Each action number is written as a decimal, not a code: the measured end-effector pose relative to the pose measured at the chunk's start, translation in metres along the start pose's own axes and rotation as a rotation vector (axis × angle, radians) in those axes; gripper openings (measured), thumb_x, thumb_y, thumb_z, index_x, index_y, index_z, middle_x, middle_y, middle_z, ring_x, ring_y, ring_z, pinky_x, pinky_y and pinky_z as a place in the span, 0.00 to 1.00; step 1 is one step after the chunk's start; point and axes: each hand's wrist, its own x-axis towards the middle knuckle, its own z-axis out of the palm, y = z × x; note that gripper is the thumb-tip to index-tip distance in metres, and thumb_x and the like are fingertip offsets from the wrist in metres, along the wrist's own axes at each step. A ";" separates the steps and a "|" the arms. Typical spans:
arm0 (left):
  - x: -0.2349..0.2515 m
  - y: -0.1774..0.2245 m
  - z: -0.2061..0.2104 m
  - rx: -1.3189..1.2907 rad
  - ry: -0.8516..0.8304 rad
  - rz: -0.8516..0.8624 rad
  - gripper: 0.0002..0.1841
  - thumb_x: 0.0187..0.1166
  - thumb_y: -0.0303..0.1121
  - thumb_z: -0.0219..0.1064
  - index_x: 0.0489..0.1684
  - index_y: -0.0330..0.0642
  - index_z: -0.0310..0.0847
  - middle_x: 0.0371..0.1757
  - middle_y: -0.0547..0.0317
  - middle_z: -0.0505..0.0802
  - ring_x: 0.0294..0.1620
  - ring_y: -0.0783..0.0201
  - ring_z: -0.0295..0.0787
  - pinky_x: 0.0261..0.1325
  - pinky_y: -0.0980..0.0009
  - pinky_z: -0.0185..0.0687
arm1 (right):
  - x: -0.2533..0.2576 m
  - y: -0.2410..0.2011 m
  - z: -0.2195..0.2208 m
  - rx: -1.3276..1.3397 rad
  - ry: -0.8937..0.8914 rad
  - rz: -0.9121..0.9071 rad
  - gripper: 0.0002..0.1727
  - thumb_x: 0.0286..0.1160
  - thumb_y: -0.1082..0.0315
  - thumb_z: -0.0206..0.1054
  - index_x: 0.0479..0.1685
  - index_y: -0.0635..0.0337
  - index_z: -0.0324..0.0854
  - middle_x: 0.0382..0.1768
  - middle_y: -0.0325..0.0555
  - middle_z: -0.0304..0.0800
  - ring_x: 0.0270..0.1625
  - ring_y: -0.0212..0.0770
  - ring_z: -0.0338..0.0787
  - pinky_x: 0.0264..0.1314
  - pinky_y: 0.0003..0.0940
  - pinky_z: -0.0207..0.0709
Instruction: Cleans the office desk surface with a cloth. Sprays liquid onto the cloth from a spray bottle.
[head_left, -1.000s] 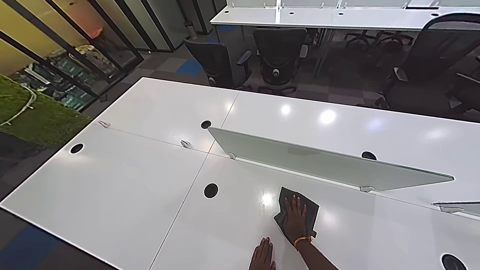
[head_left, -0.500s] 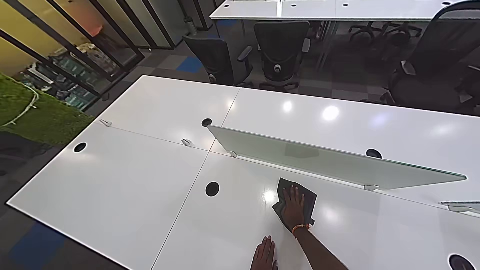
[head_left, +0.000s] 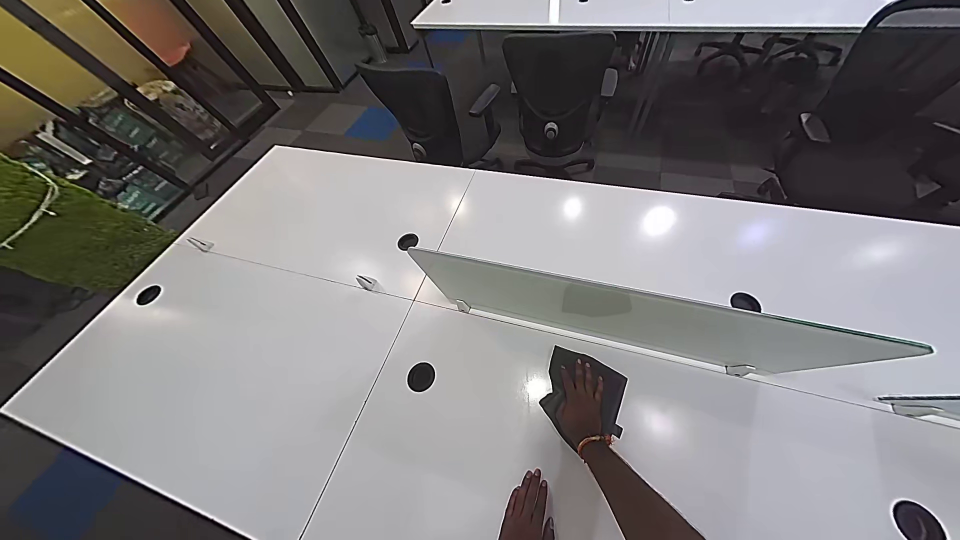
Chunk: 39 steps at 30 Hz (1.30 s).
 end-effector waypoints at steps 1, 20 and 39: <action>0.000 0.000 0.000 -0.004 -0.005 0.000 0.32 0.83 0.48 0.53 0.83 0.41 0.73 0.89 0.53 0.72 0.92 0.52 0.61 0.88 0.51 0.62 | 0.002 0.000 0.001 -0.003 0.004 0.001 0.39 0.69 0.64 0.62 0.89 0.40 0.67 0.94 0.53 0.53 0.96 0.59 0.48 0.91 0.70 0.37; -0.002 -0.007 0.014 0.010 0.102 0.033 0.33 0.80 0.48 0.52 0.83 0.42 0.73 0.88 0.53 0.73 0.91 0.52 0.63 0.87 0.50 0.63 | 0.049 0.096 -0.034 0.300 -0.184 -0.381 0.29 0.70 0.80 0.55 0.70 0.49 0.86 0.88 0.40 0.69 0.95 0.49 0.55 0.95 0.62 0.38; -0.001 -0.009 0.015 0.012 0.181 0.088 0.33 0.81 0.48 0.48 0.81 0.38 0.74 0.88 0.47 0.73 0.90 0.48 0.63 0.89 0.50 0.59 | -0.205 0.111 0.004 0.275 0.098 -0.125 0.30 0.66 0.77 0.58 0.70 0.49 0.86 0.85 0.46 0.73 0.90 0.58 0.64 0.90 0.72 0.46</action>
